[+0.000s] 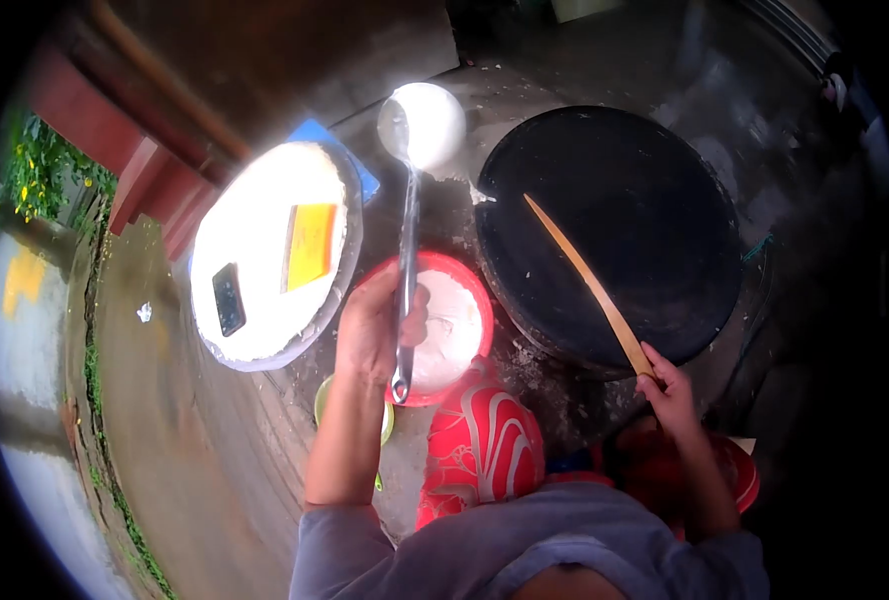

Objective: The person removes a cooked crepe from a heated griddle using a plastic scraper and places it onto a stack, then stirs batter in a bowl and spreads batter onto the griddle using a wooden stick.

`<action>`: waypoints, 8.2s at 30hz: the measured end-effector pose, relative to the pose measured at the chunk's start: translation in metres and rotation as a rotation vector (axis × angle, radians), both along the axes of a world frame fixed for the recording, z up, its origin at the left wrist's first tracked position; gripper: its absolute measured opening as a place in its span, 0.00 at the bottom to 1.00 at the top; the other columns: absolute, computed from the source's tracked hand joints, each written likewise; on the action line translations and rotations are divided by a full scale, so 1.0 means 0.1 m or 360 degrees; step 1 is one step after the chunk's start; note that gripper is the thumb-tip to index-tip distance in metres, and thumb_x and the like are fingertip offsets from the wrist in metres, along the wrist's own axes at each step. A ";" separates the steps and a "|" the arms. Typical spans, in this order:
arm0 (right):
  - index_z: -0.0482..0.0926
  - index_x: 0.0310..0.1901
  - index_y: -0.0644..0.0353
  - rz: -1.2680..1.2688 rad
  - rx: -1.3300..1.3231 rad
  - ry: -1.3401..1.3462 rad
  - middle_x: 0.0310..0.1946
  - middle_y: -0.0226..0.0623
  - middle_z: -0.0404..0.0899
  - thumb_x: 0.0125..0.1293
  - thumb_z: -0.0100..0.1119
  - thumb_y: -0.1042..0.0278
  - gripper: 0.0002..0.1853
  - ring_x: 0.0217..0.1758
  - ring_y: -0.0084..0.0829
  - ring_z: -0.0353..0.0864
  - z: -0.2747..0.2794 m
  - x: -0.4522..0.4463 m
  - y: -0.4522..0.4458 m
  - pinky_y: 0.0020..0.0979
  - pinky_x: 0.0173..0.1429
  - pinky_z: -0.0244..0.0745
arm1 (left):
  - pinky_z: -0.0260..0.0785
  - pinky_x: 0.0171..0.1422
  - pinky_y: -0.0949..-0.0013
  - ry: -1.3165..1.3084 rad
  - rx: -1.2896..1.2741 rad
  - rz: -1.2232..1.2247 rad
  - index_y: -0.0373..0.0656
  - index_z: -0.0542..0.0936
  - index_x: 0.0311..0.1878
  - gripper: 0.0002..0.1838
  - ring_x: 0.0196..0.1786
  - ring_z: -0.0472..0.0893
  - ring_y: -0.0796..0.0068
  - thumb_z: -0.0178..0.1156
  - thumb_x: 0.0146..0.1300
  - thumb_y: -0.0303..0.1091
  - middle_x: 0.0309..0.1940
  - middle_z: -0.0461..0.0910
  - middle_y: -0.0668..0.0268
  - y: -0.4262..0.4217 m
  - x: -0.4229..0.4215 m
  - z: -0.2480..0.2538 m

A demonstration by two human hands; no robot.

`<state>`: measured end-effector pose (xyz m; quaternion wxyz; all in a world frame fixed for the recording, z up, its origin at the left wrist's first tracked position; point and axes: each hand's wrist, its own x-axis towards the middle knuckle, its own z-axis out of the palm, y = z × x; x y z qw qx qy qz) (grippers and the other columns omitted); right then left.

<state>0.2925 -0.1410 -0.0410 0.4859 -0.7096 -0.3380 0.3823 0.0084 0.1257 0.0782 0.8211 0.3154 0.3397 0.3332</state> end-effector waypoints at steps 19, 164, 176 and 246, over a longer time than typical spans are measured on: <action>0.74 0.55 0.48 0.0192 0.0091 -0.1019 0.36 0.40 0.79 0.54 0.56 0.76 0.24 0.30 0.36 0.78 0.19 0.13 0.89 0.30 0.37 0.74 | 0.66 0.23 0.73 0.0283 -0.0255 0.0172 0.39 0.71 0.38 0.06 0.21 0.70 0.74 0.44 0.65 0.27 0.23 0.71 0.65 0.16 1.18 -1.30; 0.65 0.58 0.64 -0.0556 -0.0982 -0.1946 0.38 0.41 0.75 0.60 0.47 0.73 0.22 0.34 0.37 0.81 -0.34 1.71 1.70 0.35 0.31 0.77 | 0.61 0.25 0.74 -0.1185 -0.1758 0.0350 0.24 0.64 0.51 0.14 0.22 0.63 0.75 0.38 0.66 0.23 0.23 0.64 0.66 -0.40 -0.94 -2.09; 0.69 0.59 0.58 -0.0828 -0.0036 -0.0681 0.30 0.35 0.78 0.65 0.45 0.76 0.20 0.35 0.26 0.76 -0.35 2.22 0.83 0.26 0.44 0.70 | 0.63 0.24 0.73 -0.1210 -0.1677 0.0387 0.24 0.65 0.50 0.15 0.23 0.67 0.76 0.39 0.65 0.24 0.25 0.66 0.67 -0.30 -0.81 -1.20; 0.77 0.51 0.48 -0.0410 -0.0308 -0.0637 0.47 0.41 0.78 0.63 0.49 0.67 0.16 0.49 0.37 0.78 -0.54 1.48 1.07 0.30 0.53 0.71 | 0.61 0.23 0.78 -0.0685 -0.1089 0.0332 0.22 0.67 0.49 0.17 0.23 0.66 0.78 0.39 0.67 0.28 0.28 0.69 0.64 -0.42 -0.76 -1.17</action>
